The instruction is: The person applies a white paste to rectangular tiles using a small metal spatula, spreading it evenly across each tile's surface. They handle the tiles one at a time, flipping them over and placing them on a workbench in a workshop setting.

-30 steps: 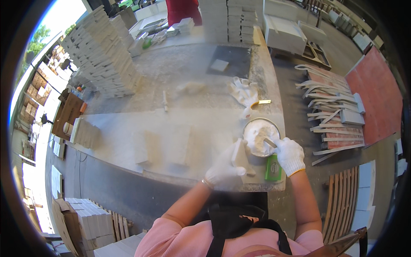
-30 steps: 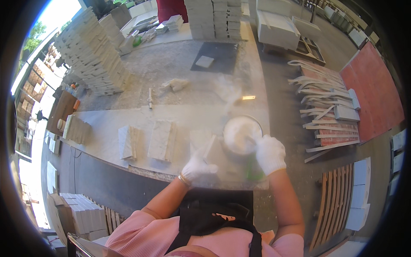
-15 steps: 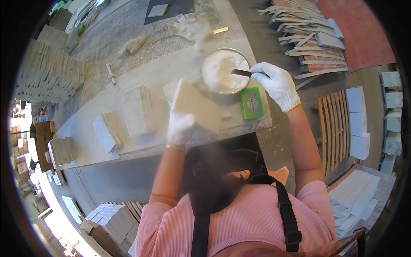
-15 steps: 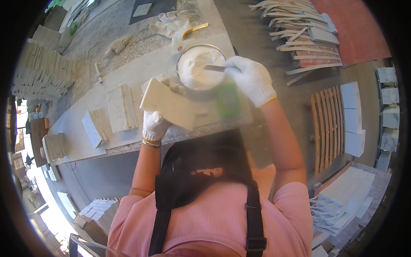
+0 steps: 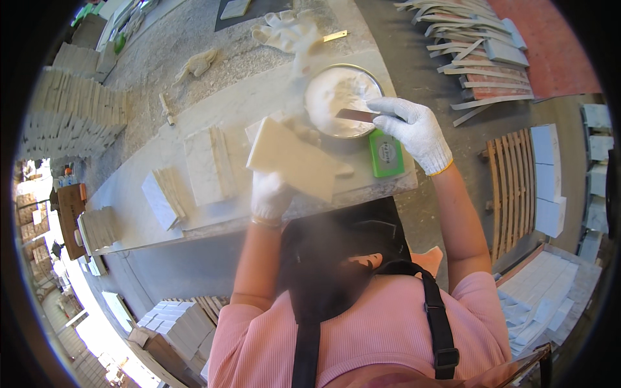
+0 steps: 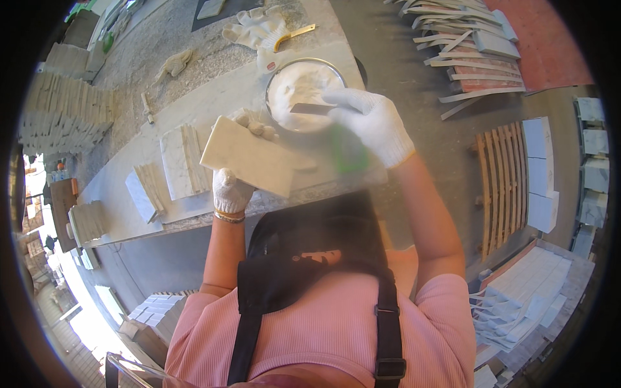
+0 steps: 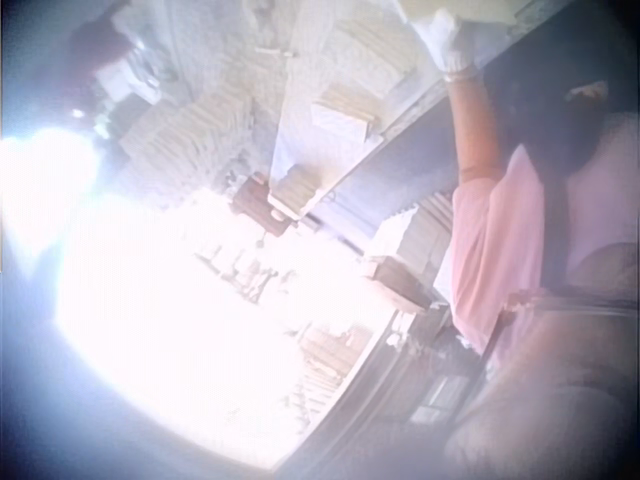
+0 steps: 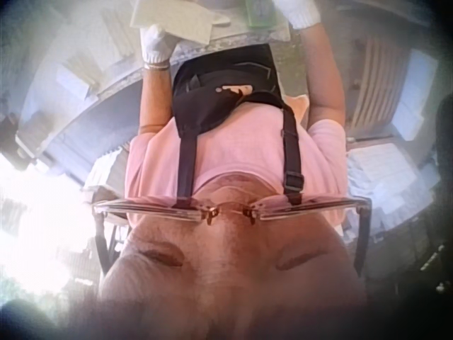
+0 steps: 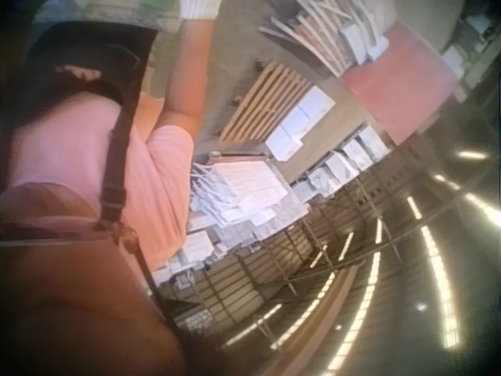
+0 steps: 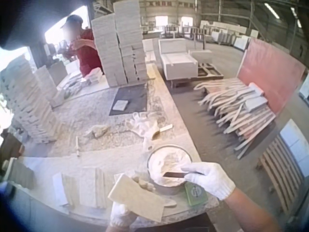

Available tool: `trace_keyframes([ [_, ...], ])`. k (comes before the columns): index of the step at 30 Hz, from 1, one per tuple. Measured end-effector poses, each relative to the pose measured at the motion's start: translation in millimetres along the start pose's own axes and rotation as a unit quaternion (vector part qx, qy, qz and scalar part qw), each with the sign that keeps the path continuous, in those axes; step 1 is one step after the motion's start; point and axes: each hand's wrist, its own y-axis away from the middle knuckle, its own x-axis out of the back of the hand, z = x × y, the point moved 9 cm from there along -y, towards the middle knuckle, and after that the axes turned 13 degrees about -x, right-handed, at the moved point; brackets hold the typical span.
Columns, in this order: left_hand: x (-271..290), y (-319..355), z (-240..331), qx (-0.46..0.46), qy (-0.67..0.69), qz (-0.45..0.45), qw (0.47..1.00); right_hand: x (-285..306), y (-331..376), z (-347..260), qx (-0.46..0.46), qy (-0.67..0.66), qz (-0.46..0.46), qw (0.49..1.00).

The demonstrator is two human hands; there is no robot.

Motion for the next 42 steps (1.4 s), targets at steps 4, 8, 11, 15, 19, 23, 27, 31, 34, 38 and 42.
trace_keyframes([
  [4, 2, 0, -1, -0.008, 0.023, 0.002, 1.000, -7, 10, -1, -0.012, 0.049, 0.005, 0.999],
  [8, 3, 0, -3, -0.009, 0.048, -0.011, 0.999, 0, 25, -24, 0.103, 0.173, 0.099, 0.974],
  [11, 3, 0, -2, -0.007, 0.050, -0.014, 0.999, 7, 29, -22, 0.096, 0.257, 0.134, 0.952],
  [15, 1, -1, 0, -0.036, 0.047, -0.003, 0.998, 0, 28, -14, 0.100, 0.329, 0.100, 0.934],
  [19, 0, -1, 1, -0.045, 0.041, -0.002, 0.998, -13, 28, -13, 0.127, 0.359, 0.093, 0.920],
  [23, 0, 0, 1, -0.039, 0.039, -0.014, 0.998, -35, 20, -16, 0.131, 0.381, 0.075, 0.912],
  [27, 3, 3, -1, -0.009, 0.035, -0.019, 0.999, -57, 11, -19, 0.126, 0.421, 0.063, 0.896],
  [31, 6, 6, -2, -0.002, 0.037, -0.011, 0.999, -70, 3, -25, 0.132, 0.425, 0.058, 0.894],
  [34, 7, 7, -1, 0.002, 0.033, -0.006, 0.999, -76, -1, -27, 0.118, 0.427, 0.044, 0.895],
  [38, 5, 5, 2, -0.019, 0.046, -0.010, 0.999, -74, 0, -38, 0.120, 0.409, 0.047, 0.903],
  [42, 7, 5, 0, -0.018, 0.041, -0.017, 0.999, -77, 1, -41, 0.102, 0.415, 0.010, 0.904],
])
